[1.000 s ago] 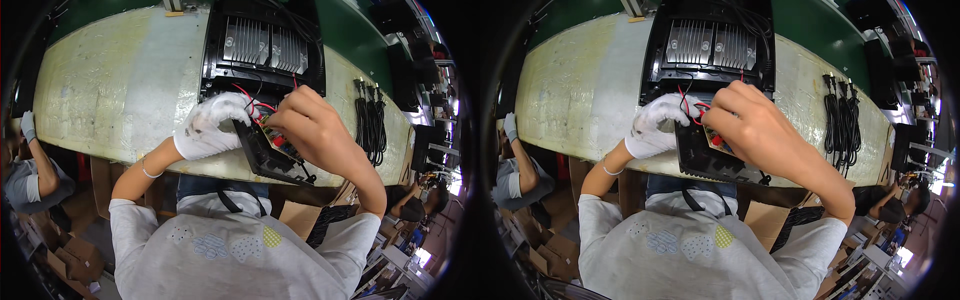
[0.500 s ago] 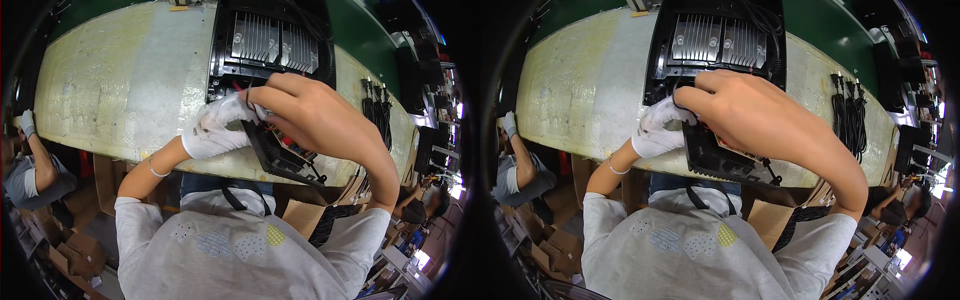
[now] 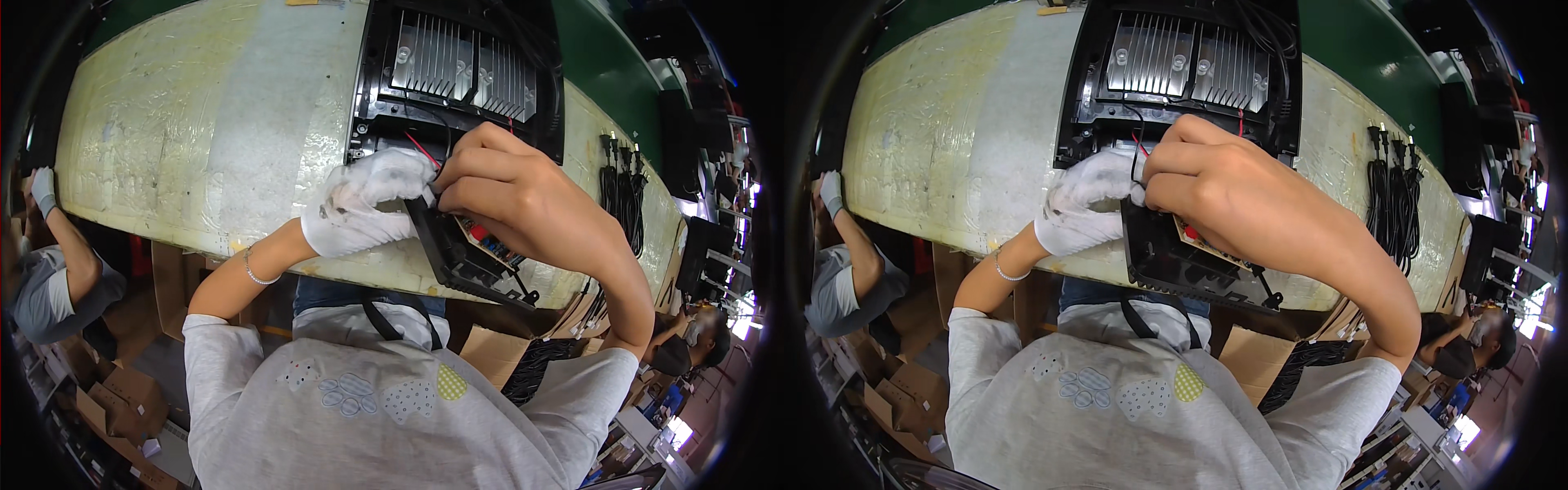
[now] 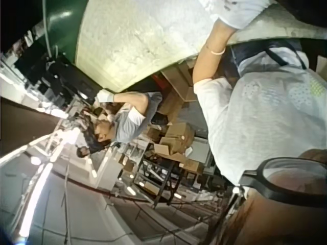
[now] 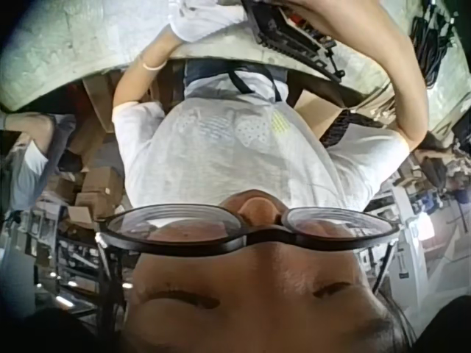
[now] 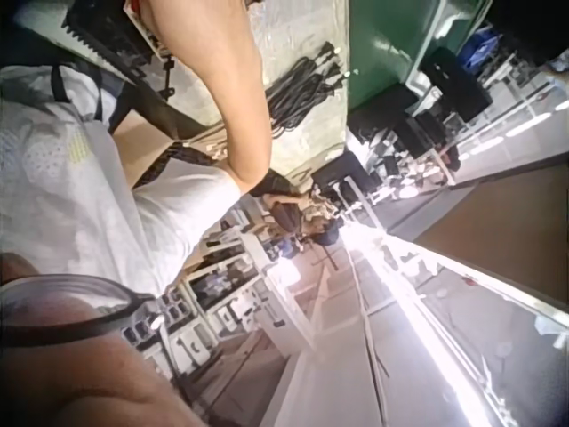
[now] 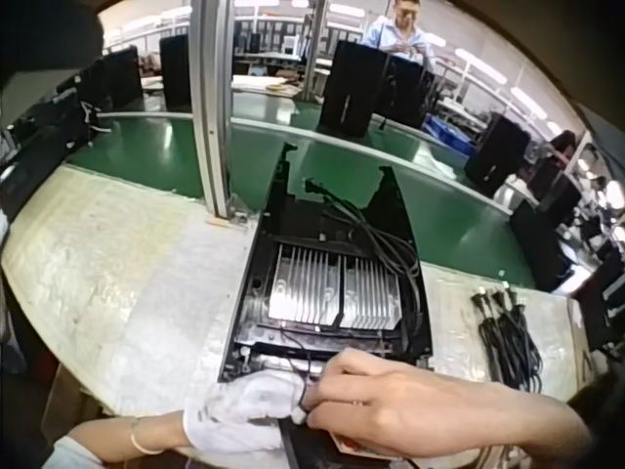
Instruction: Assembling electronic components into plastic housings on an industrial assembly line.
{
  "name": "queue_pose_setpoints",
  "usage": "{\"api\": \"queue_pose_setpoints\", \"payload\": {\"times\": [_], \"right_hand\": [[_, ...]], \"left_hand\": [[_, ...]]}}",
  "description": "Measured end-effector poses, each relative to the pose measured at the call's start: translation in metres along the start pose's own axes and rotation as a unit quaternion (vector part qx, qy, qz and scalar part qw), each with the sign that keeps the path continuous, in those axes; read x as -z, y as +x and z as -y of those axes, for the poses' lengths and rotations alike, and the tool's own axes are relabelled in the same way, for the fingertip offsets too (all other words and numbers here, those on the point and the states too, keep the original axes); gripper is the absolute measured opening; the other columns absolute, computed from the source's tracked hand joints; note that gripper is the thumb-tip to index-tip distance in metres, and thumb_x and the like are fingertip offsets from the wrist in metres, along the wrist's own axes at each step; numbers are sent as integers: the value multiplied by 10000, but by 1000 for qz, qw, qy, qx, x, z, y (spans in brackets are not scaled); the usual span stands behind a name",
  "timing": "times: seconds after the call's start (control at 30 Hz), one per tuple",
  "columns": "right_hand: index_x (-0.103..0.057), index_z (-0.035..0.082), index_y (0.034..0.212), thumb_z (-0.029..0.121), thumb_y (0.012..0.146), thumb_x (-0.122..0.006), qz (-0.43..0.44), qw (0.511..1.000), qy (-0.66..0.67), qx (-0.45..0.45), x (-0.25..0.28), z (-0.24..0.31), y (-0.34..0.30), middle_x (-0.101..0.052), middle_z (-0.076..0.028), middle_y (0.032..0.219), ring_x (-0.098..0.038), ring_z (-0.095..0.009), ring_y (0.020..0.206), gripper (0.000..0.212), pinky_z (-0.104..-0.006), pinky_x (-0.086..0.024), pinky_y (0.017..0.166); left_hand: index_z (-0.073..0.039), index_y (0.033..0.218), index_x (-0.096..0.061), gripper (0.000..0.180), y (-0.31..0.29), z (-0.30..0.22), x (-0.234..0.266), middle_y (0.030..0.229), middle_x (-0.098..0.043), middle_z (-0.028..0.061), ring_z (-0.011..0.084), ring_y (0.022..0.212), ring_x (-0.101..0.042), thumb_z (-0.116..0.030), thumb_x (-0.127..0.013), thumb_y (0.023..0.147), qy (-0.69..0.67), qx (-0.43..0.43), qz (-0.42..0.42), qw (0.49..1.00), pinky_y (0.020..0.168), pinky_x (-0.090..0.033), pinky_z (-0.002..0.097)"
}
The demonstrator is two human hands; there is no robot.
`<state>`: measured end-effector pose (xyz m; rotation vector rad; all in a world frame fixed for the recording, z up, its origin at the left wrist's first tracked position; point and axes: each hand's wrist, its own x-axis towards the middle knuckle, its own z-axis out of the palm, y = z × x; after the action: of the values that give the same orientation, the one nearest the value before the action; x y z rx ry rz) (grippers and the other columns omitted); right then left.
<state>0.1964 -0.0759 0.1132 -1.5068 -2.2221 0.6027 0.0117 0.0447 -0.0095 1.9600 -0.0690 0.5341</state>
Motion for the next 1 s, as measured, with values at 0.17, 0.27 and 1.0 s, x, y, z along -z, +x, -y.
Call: {"api": "queue_pose_setpoints", "payload": {"times": [0.17, 0.27, 1.0], "right_hand": [[-651, -10, 858, -43, 600, -671, 43, 999, -17, 17, 7, 5, 3, -612, -80, 945, -553, -277, 926, 261, -355, -503, 774], [-644, -7, 866, -5, 618, -664, 94, 983, -158, -13, 14, 16, 9, -610, -83, 964, -551, -270, 898, 248, -348, -500, 755], [-662, -5, 853, -39, 607, -679, 62, 992, -107, 7, 10, 17, 2, -561, -62, 836, -508, -252, 797, 249, -347, -469, 646]], "left_hand": [[-67, 981, -672, 297, -2, 4, -5, 1121, -599, 111, 281, 1047, -603, -248, -788, 775, -36, 4, -6, 999, 881, -516, 354], [-66, 987, -665, 302, -2, 6, -8, 1115, -603, 107, 281, 1041, -606, -249, -783, 778, -34, -23, -32, 999, 877, -518, 349], [-96, 935, -582, 339, 0, -1, -10, 1078, -626, 72, 253, 1076, -594, -167, -827, 713, -49, -35, -48, 997, 895, -509, 360]]}}
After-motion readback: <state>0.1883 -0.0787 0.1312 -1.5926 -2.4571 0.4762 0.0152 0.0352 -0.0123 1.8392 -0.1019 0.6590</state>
